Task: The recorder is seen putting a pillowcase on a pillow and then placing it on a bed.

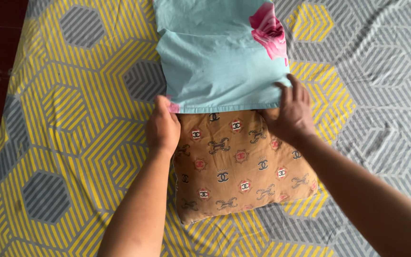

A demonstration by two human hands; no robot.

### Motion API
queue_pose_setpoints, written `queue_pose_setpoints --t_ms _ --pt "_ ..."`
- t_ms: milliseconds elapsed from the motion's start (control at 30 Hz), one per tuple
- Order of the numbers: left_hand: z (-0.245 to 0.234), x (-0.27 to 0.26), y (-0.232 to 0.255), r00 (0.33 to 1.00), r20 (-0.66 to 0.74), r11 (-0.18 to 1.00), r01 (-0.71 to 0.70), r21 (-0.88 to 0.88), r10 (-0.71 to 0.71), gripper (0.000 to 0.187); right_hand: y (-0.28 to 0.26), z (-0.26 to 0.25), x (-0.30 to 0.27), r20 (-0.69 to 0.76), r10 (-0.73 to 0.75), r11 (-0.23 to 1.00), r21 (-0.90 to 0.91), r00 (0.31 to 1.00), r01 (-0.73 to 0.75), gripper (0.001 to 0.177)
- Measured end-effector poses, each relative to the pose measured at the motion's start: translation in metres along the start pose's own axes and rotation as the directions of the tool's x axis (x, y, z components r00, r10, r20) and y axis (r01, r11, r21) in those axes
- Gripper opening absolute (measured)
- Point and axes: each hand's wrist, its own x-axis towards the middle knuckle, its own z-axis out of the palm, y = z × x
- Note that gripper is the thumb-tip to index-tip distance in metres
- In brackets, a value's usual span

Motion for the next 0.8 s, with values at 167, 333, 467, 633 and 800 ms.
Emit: queue_pose_setpoints --t_ms 167,333,467,633,800 --pt "-0.017 0.008 0.019 0.957 -0.022 0.957 -0.289 0.03 0.289 0.021 -0.051 0.043 -0.024 0.553 -0.347 0.902 -0.026 0.758 0.431 0.053" --pt "-0.024 0.0 0.011 0.927 0.027 0.926 -0.371 -0.065 0.373 0.02 -0.12 0.067 -0.028 0.261 -0.538 0.839 0.078 0.802 0.538 0.083" --pt "-0.031 -0.013 0.006 0.859 0.081 0.862 -0.5 -0.082 0.506 0.024 -0.121 0.094 0.005 0.651 -0.088 0.951 -0.169 0.754 0.258 0.09" --pt "-0.038 -0.022 0.024 0.802 0.093 0.807 -0.587 -0.069 0.591 0.028 -0.108 0.08 0.038 0.636 -0.086 0.898 -0.284 0.767 0.337 0.07" --pt "-0.042 -0.018 0.041 0.809 0.153 0.824 -0.56 -0.09 0.567 0.02 -0.087 0.063 0.05 0.616 -0.03 0.873 -0.367 0.787 0.32 0.066"
